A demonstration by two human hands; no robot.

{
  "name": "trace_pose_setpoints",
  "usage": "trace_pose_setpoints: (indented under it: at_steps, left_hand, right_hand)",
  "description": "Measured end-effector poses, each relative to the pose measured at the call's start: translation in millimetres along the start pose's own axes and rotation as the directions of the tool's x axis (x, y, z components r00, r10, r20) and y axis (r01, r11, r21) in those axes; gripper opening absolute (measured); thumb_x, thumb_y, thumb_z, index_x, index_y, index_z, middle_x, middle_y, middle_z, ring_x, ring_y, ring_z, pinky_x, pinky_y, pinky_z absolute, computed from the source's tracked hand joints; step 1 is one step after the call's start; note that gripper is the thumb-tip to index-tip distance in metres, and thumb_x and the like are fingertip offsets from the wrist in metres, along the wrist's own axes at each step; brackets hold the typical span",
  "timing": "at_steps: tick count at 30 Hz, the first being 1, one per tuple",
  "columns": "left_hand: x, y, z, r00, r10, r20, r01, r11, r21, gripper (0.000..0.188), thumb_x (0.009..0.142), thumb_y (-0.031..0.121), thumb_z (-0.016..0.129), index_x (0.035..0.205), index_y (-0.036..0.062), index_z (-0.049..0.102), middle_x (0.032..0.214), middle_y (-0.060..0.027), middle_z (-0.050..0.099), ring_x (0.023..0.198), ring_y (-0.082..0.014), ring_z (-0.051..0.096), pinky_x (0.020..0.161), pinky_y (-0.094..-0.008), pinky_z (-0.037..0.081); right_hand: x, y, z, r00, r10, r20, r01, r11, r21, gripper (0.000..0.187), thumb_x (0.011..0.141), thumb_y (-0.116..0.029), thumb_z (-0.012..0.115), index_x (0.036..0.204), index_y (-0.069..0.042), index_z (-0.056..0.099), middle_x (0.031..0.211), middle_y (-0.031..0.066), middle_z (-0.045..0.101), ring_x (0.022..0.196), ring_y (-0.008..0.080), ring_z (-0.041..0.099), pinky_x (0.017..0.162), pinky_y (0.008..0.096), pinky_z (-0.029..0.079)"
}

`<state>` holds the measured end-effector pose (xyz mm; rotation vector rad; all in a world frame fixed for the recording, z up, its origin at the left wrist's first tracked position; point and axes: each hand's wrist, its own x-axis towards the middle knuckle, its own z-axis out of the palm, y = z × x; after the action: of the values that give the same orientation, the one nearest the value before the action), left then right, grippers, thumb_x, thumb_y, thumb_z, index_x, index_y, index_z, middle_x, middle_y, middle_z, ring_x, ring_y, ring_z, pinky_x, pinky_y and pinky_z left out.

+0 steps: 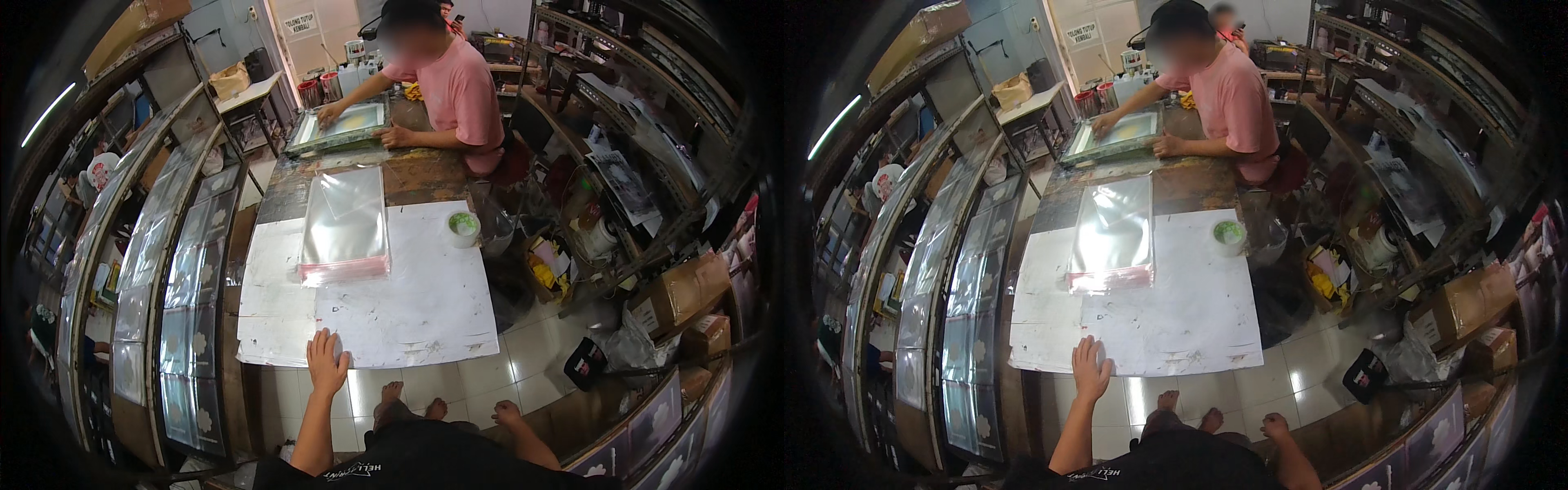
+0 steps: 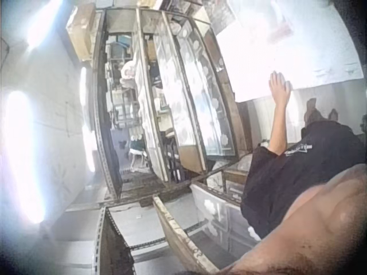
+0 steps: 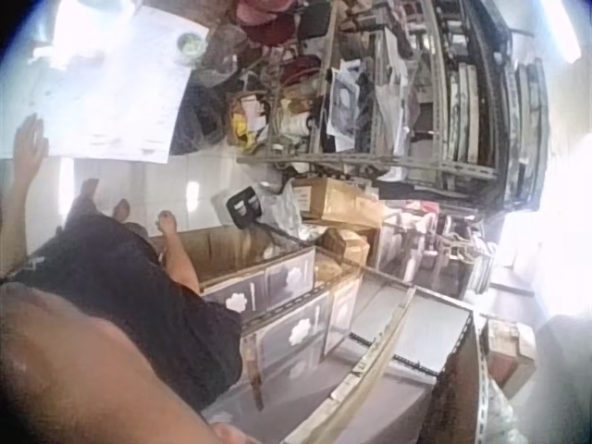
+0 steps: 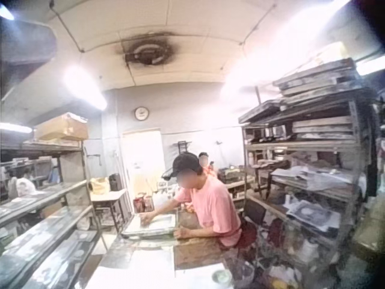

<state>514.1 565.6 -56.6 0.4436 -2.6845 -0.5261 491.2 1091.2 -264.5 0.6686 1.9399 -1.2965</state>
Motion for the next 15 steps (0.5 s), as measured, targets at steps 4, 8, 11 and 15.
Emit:
trace_pose_setpoints:
  at_steps: [4, 8, 11, 15]
  left_hand:
    - [3.9, -0.1, 0.5, 1.000, 0.022, -0.006, -0.022, 0.999, -0.029, 0.053, 0.086, 0.027, 0.065, 0.132, 0.0029, 0.054, 0.148, -0.0185, 0.044, 0.140, -0.0372, 0.036, 0.118, -0.0544, 0.021]
    - [2.4, -3.1, -1.7, 1.000, 0.016, 0.002, -0.016, 1.000, -0.022, 0.053, 0.086, 0.026, 0.065, 0.131, 0.0024, 0.054, 0.148, -0.0191, 0.044, 0.139, -0.0382, 0.036, 0.117, -0.0546, 0.021]
    - [0.2, -0.6, -4.3, 1.000, 0.019, 0.001, -0.019, 0.999, -0.027, 0.051, 0.085, 0.026, 0.066, 0.130, 0.0022, 0.055, 0.146, -0.0195, 0.045, 0.138, -0.0390, 0.037, 0.116, -0.0544, 0.023]
    - [-0.9, -3.8, -6.7, 0.999, 0.000, -0.033, -0.003, 0.997, -0.082, 0.042, 0.083, 0.020, 0.067, 0.120, 0.0023, 0.060, 0.138, -0.0193, 0.051, 0.130, -0.0384, 0.044, 0.111, -0.0524, 0.030]
  right_hand:
    - [-0.2, 4.4, 12.7, 0.998, 0.046, 0.050, -0.042, 0.996, -0.073, 0.026, 0.094, -0.011, 0.060, 0.117, 0.000, 0.059, 0.102, 0.0141, 0.066, 0.084, 0.0292, 0.073, 0.064, 0.0369, 0.059]
    - [-0.3, 13.7, 28.9, 0.993, 0.058, 0.098, -0.046, 0.991, -0.123, 0.030, 0.093, -0.013, 0.061, 0.118, 0.003, 0.059, 0.103, 0.0170, 0.067, 0.083, 0.0292, 0.073, 0.064, 0.0374, 0.059]
    - [2.3, 29.1, 31.1, 0.993, 0.056, 0.106, -0.040, 0.989, -0.144, 0.036, 0.091, -0.017, 0.061, 0.119, 0.005, 0.059, 0.102, 0.0181, 0.069, 0.077, 0.0282, 0.073, 0.063, 0.0379, 0.058]
    - [-11.1, 25.8, 31.1, 0.996, 0.036, 0.083, -0.029, 0.996, -0.084, 0.037, 0.091, -0.015, 0.061, 0.121, 0.006, 0.057, 0.105, 0.0191, 0.068, 0.078, 0.0289, 0.073, 0.063, 0.0378, 0.058]
